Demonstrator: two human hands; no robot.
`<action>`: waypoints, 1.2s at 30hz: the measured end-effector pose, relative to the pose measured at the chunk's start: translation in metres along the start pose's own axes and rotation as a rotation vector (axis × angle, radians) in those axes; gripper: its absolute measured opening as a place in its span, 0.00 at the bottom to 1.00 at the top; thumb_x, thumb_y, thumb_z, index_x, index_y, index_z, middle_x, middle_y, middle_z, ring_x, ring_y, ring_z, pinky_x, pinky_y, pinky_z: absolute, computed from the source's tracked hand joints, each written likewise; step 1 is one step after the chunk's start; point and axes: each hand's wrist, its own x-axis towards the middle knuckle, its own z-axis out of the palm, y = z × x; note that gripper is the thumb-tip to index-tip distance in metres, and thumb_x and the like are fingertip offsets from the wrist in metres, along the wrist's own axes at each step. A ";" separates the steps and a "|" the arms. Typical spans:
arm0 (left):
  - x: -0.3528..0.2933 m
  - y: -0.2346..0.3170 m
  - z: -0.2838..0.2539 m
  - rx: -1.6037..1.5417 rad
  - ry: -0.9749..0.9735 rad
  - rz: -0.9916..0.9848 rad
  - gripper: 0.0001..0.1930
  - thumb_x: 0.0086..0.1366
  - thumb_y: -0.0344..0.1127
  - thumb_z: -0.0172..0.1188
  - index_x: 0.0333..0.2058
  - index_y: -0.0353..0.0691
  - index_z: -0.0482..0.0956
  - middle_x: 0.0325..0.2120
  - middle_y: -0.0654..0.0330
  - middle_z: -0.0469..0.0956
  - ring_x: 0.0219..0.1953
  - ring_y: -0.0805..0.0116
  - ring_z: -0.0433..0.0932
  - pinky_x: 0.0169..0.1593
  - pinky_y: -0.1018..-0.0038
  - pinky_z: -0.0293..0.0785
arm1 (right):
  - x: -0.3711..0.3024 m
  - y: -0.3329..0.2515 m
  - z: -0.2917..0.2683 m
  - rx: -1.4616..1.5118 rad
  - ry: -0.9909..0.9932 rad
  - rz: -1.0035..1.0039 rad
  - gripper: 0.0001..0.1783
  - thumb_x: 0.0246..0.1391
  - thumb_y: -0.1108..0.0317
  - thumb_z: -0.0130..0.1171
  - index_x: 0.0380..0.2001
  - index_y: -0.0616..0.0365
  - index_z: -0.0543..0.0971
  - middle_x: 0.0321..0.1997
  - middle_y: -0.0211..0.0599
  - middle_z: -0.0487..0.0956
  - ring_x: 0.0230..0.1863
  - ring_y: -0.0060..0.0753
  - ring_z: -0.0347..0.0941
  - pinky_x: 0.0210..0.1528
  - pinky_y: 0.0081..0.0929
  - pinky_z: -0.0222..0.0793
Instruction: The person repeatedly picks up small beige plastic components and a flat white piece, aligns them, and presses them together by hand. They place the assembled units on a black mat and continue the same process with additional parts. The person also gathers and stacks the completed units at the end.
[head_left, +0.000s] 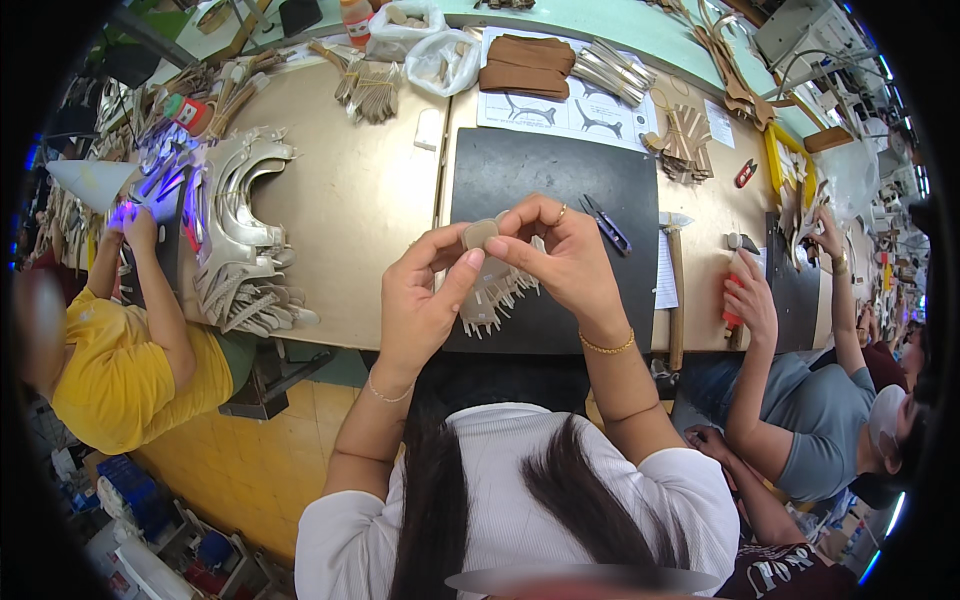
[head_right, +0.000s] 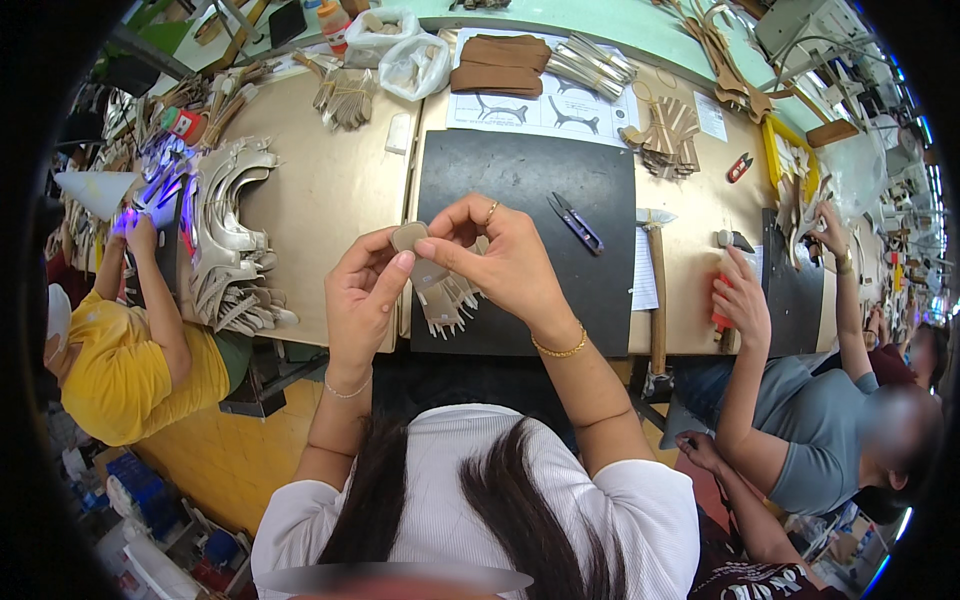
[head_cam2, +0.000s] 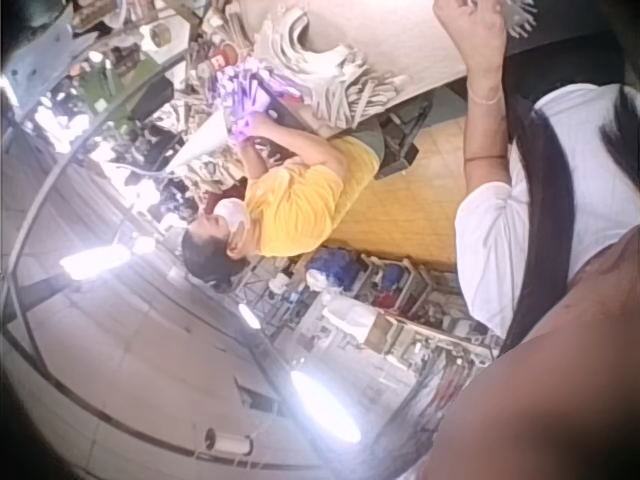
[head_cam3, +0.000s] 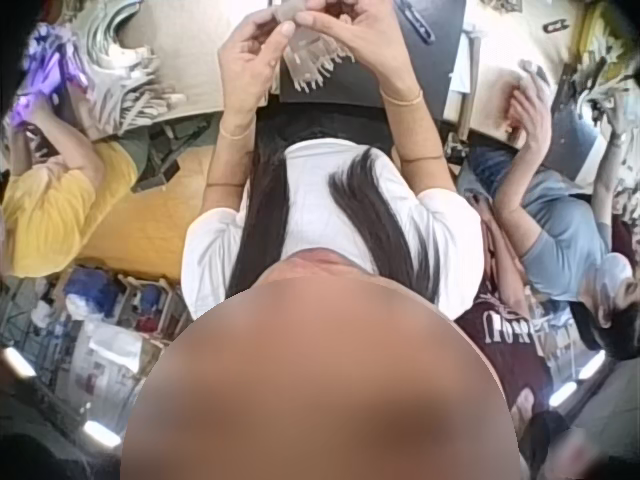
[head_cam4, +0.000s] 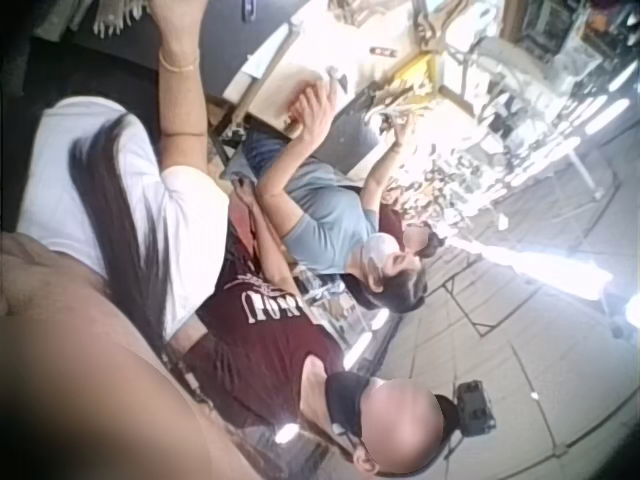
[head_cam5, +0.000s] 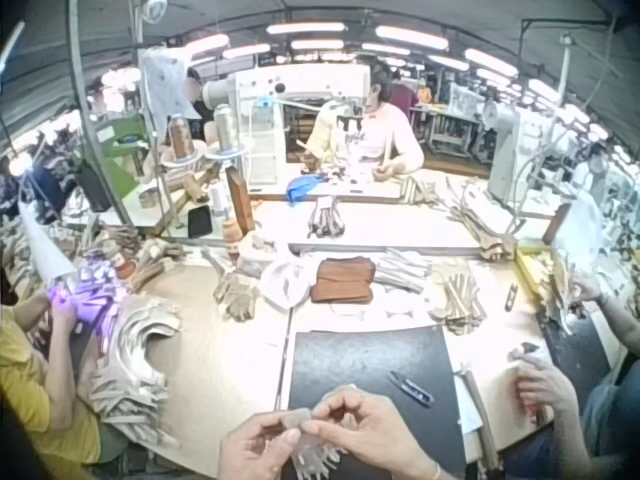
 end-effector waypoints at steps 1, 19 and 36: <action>0.000 0.000 0.000 0.000 -0.002 -0.005 0.14 0.65 0.29 0.60 0.48 0.29 0.77 0.41 0.56 0.81 0.43 0.72 0.79 0.50 0.75 0.73 | 0.000 0.000 0.000 0.004 -0.003 0.005 0.08 0.50 0.72 0.69 0.31 0.60 0.79 0.31 0.24 0.77 0.32 0.13 0.66 0.34 0.15 0.62; -0.001 0.003 0.001 0.000 -0.003 -0.066 0.09 0.66 0.27 0.59 0.42 0.30 0.78 0.36 0.60 0.81 0.37 0.77 0.78 0.44 0.79 0.74 | 0.000 0.008 0.002 0.126 0.004 -0.012 0.10 0.49 0.68 0.70 0.32 0.61 0.80 0.29 0.24 0.77 0.30 0.13 0.68 0.34 0.15 0.65; 0.013 -0.009 0.006 0.285 0.179 0.182 0.10 0.61 0.25 0.62 0.41 0.30 0.79 0.29 0.59 0.79 0.29 0.76 0.76 0.32 0.79 0.72 | 0.002 0.008 0.015 -0.333 0.295 -0.351 0.09 0.49 0.73 0.68 0.33 0.59 0.77 0.34 0.30 0.75 0.34 0.20 0.71 0.39 0.17 0.67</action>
